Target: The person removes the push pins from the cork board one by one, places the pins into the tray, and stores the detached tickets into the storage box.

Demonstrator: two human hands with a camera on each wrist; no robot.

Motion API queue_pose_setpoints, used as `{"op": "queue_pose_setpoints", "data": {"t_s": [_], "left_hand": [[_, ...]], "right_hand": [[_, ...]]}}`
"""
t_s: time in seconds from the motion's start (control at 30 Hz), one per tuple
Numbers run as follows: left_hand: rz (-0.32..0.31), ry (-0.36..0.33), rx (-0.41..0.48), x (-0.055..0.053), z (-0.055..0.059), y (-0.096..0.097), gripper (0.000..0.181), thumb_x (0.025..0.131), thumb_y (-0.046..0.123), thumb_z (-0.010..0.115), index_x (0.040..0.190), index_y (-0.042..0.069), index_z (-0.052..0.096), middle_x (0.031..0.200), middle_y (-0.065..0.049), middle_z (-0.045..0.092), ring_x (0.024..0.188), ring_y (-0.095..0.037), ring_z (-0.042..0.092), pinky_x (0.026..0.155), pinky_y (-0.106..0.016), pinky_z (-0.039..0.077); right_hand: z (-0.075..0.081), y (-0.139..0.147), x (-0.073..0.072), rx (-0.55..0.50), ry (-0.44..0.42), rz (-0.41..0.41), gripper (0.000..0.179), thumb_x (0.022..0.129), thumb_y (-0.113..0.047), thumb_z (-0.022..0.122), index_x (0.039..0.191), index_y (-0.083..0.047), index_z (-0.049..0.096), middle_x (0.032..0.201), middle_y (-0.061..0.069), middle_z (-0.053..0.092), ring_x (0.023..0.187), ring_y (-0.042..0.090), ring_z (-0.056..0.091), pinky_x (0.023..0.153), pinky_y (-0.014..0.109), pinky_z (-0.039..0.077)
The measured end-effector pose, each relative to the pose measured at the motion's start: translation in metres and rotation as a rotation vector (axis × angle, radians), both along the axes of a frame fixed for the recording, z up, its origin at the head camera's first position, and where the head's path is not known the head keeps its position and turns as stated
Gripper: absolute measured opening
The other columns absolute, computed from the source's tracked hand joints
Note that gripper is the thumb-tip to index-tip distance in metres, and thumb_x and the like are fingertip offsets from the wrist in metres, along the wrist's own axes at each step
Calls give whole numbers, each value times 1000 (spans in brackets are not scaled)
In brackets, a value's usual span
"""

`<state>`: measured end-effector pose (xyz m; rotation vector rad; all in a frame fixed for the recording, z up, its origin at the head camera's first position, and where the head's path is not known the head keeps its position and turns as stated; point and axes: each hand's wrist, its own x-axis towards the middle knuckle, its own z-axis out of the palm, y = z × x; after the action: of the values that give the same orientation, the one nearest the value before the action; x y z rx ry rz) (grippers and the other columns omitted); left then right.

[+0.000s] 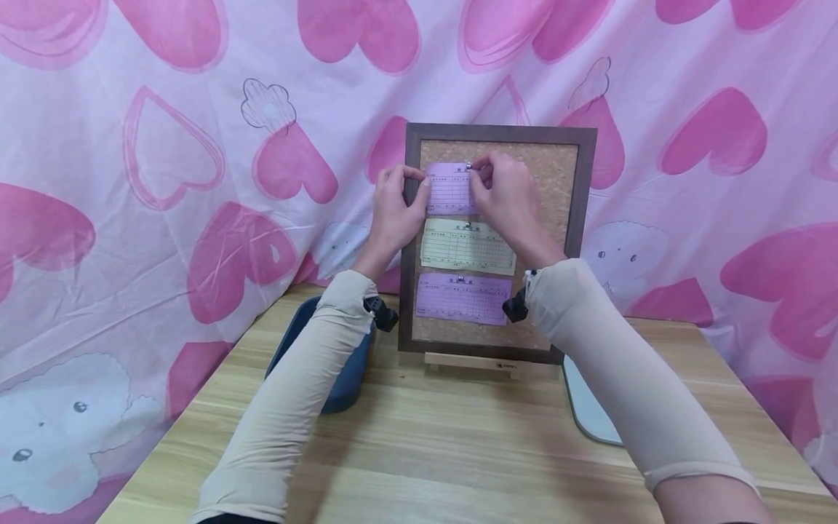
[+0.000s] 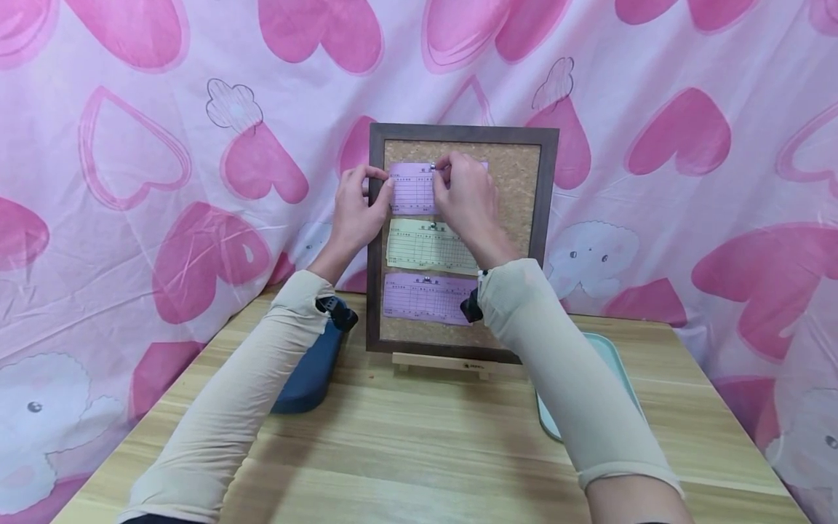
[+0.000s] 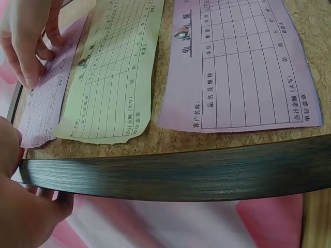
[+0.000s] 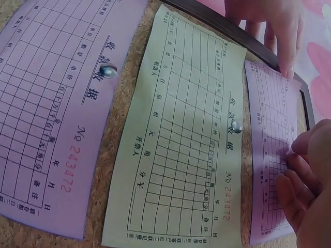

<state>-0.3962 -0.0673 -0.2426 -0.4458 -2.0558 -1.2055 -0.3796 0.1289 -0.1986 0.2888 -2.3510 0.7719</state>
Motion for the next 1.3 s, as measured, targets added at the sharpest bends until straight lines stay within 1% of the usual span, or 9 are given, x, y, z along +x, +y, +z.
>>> {"op": "queue_pose_setpoints", "data": {"t_s": [0.2, 0.37, 0.47, 0.63, 0.9, 1.13, 1.3], "left_hand": [[13, 9, 18, 1, -2, 0, 24, 106, 28, 67, 119, 8, 71, 133, -16, 62, 129, -26, 54, 105, -41, 44], [14, 5, 20, 1, -2, 0, 25, 107, 29, 66, 120, 8, 70, 133, -16, 62, 129, -26, 54, 107, -42, 43], [12, 0, 24, 1, -2, 0, 25, 107, 28, 66, 119, 7, 70, 133, -16, 61, 130, -26, 54, 109, -43, 43], [11, -5, 23, 0, -2, 1, 24, 107, 27, 67, 118, 7, 70, 133, -16, 61, 132, -26, 54, 113, -41, 42], [13, -24, 22, 0, -1, 2, 24, 107, 29, 66, 118, 8, 70, 134, -15, 60, 132, -26, 54, 111, -41, 43], [4, -39, 28, -1, -1, 2, 24, 107, 29, 66, 118, 8, 69, 135, -14, 59, 131, -25, 53, 107, -39, 44], [-1, -29, 28, -1, -2, 2, 24, 107, 29, 66, 117, 8, 70, 135, -15, 59, 131, -26, 53, 106, -39, 44]], "right_hand": [[0, -3, 0, -17, 12, -29, 26, 108, -27, 63, 125, -12, 75, 112, 7, 79, 95, 20, 71, 78, 32, 54], [3, -6, 0, -35, 2, -29, 26, 107, -27, 64, 127, -13, 75, 115, 6, 80, 96, 19, 72, 79, 33, 55], [4, -7, 0, -33, 3, -28, 26, 107, -26, 64, 126, -12, 75, 116, 7, 80, 98, 20, 72, 82, 34, 57], [3, -7, -3, -21, 30, -31, 26, 107, -26, 65, 124, -10, 76, 115, 9, 80, 99, 22, 73, 86, 37, 57], [2, -6, -7, -24, 72, -21, 22, 106, -24, 67, 120, -9, 75, 112, 9, 81, 96, 22, 73, 86, 38, 57], [2, -6, -7, -27, 60, -22, 22, 106, -24, 66, 120, -9, 74, 111, 9, 80, 95, 21, 72, 85, 36, 57], [2, -6, -8, -23, 50, -22, 22, 107, -25, 66, 120, -9, 73, 111, 9, 79, 94, 21, 71, 84, 35, 57]]}}
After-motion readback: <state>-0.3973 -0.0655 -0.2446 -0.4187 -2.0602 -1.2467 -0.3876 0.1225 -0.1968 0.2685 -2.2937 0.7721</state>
